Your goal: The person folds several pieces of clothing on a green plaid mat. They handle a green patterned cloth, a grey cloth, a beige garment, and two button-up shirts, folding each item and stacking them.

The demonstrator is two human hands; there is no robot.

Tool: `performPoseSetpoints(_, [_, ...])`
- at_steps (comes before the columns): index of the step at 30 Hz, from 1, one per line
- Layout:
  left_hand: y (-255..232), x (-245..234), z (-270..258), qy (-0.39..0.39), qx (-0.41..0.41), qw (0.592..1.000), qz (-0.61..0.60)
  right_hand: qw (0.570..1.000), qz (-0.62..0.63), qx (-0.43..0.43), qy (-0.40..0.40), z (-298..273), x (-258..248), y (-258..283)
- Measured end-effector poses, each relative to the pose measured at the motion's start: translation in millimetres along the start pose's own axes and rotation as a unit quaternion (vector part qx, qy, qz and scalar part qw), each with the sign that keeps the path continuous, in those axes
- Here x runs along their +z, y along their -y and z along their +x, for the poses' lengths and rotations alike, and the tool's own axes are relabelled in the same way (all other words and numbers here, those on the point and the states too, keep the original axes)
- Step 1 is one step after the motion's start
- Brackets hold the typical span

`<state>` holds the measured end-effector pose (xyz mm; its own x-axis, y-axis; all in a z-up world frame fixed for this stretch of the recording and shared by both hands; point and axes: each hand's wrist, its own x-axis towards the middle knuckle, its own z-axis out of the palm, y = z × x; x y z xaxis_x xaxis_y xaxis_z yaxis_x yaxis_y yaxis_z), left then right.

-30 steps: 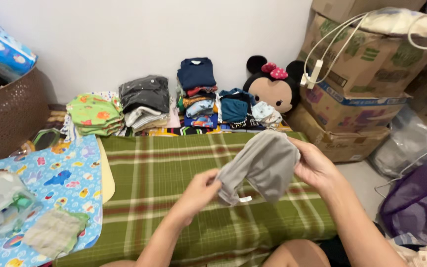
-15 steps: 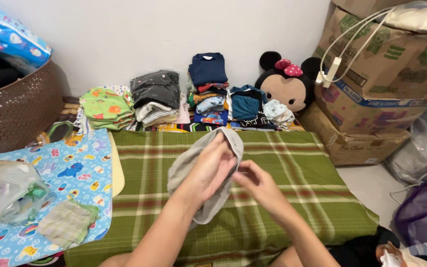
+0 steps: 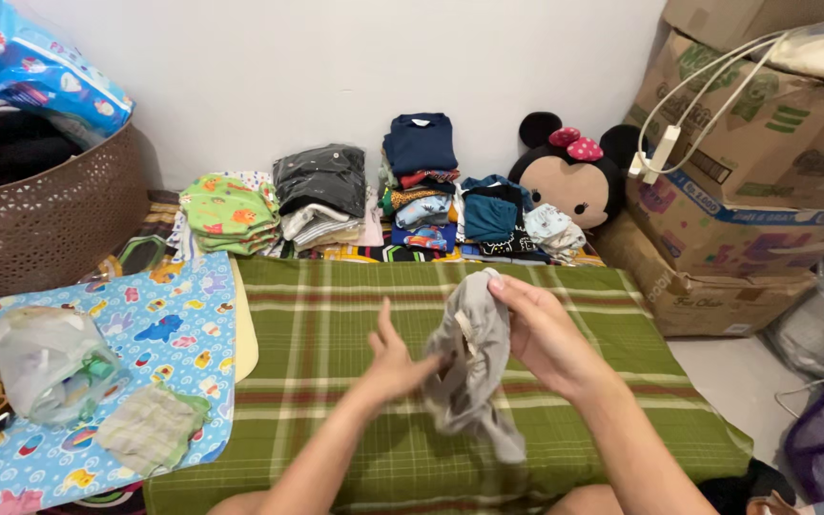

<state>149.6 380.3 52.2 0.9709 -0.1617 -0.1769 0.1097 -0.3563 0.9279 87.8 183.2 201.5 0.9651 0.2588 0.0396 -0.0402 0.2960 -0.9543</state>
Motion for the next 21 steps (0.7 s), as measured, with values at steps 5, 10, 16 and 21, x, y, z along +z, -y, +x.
performPoseSetpoints(5, [70.7, 45.1, 14.2, 0.207, -0.115, 0.971, -0.023, 0.999, 0.043, -0.017, -0.008, -3.4, -21.8, -1.8])
performPoseSetpoints(10, [90.5, 37.9, 19.8, 0.291, -0.147, 0.804, -0.497, 0.976, 0.207, -0.002, -0.07, 11.4, -107.9, -23.5])
performPoseSetpoints(16, [41.5, 11.7, -4.6, 0.243, 0.044, 0.709, -0.66, 0.827, 0.517, 0.015, -0.22, 44.8, -227.6, -78.5])
performPoseSetpoints(21, [16.1, 39.5, -27.8, 0.293, 0.227, 0.639, -0.674, 0.779, 0.612, -0.079, -0.112, 48.9, -221.4, -87.1])
